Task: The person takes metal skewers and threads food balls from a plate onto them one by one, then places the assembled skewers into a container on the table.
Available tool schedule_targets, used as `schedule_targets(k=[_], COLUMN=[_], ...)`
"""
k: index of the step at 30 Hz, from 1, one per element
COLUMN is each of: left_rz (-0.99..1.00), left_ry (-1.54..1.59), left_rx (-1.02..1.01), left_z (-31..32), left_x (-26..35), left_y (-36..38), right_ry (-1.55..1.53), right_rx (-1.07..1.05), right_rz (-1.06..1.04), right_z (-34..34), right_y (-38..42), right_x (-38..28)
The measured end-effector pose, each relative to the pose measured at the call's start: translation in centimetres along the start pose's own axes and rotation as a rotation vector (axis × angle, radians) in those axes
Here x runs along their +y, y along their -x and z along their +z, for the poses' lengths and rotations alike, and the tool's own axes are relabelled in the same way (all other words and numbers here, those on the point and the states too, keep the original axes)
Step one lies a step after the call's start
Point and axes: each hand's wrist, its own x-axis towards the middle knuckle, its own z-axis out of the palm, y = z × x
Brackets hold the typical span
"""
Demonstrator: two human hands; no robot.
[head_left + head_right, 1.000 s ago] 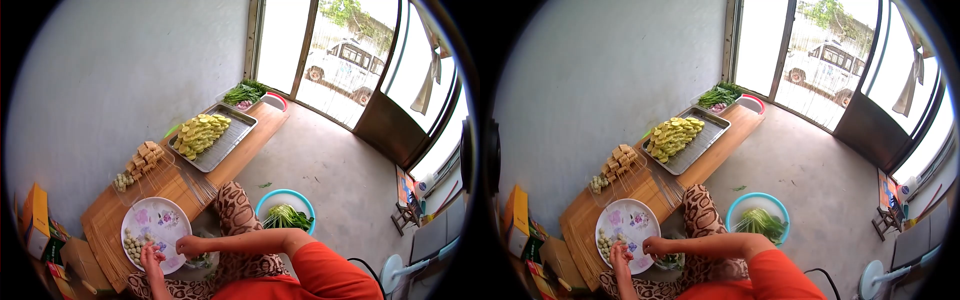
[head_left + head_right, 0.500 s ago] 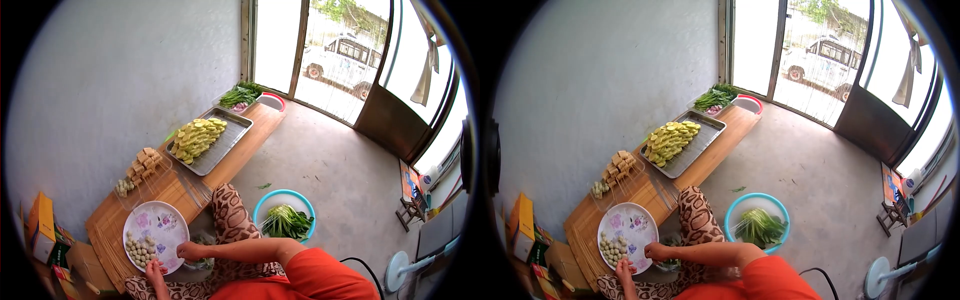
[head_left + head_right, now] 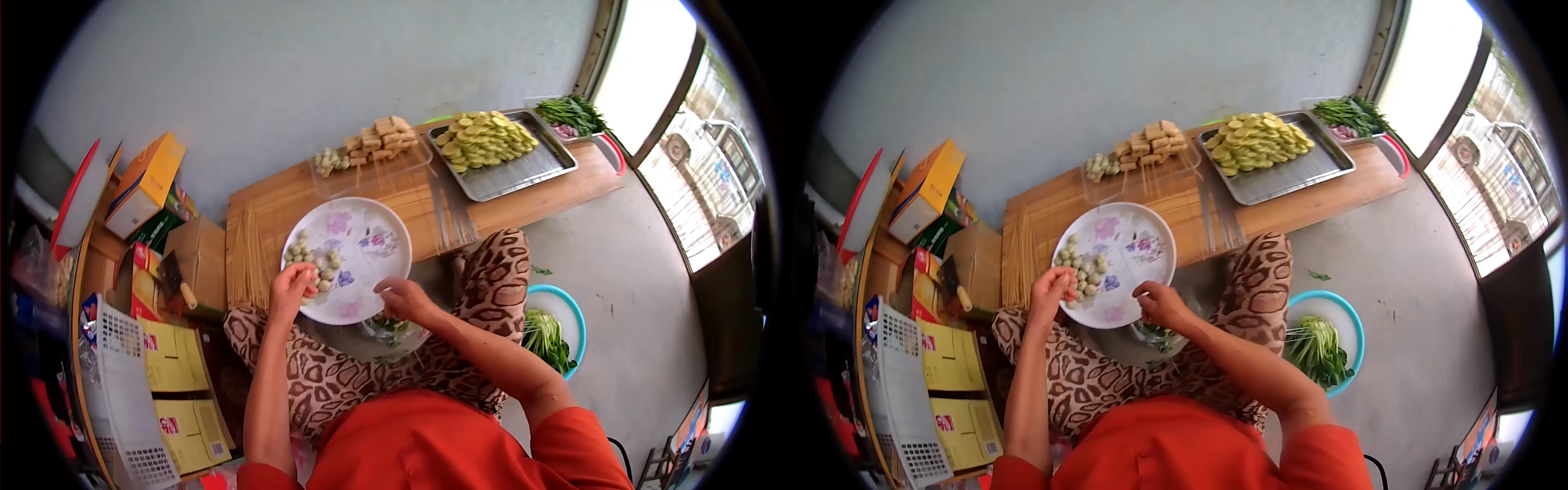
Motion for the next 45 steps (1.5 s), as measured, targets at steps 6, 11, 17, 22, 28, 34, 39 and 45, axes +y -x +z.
schedule_targets(k=[6,11,17,22,28,34,39,45], left_rz=[-0.043,-0.007,0.084,0.223,0.285,0.182,0.106,0.172], left_ry=[-0.162,-0.598,-0.798,-0.926,-0.908,-0.824,-1.056,-1.165], left_rx=[0.112,0.253,0.24,0.185,0.045,0.069,-0.104,-0.143], left_z=[-4.0,-4.4,-4.5,-4.3,-4.0,-3.9,-2.0,-0.6], left_x=[-4.6,-7.7,-9.6,-11.3,-14.2,-14.9,-10.0,-9.3], left_y=[-7.7,-11.0,-12.5,-14.8,-18.4,-18.9,-16.3,-15.2], right_ry=[-0.007,-0.051,-0.033,-0.015,-0.004,0.006,0.039,0.042], right_rx=[-0.003,-0.027,-0.04,-0.047,-0.024,-0.005,0.013,0.02], right_rz=[0.043,0.143,0.152,0.176,0.152,0.166,0.166,0.123], right_z=[0.4,0.7,0.9,1.1,1.8,2.4,2.7,2.8], right_y=[-0.2,-0.9,-0.9,-1.2,-1.2,-1.3,-1.5,-1.7], right_x=[-0.6,-1.0,-1.6,-2.0,-1.7,-1.7,-1.9,-1.8])
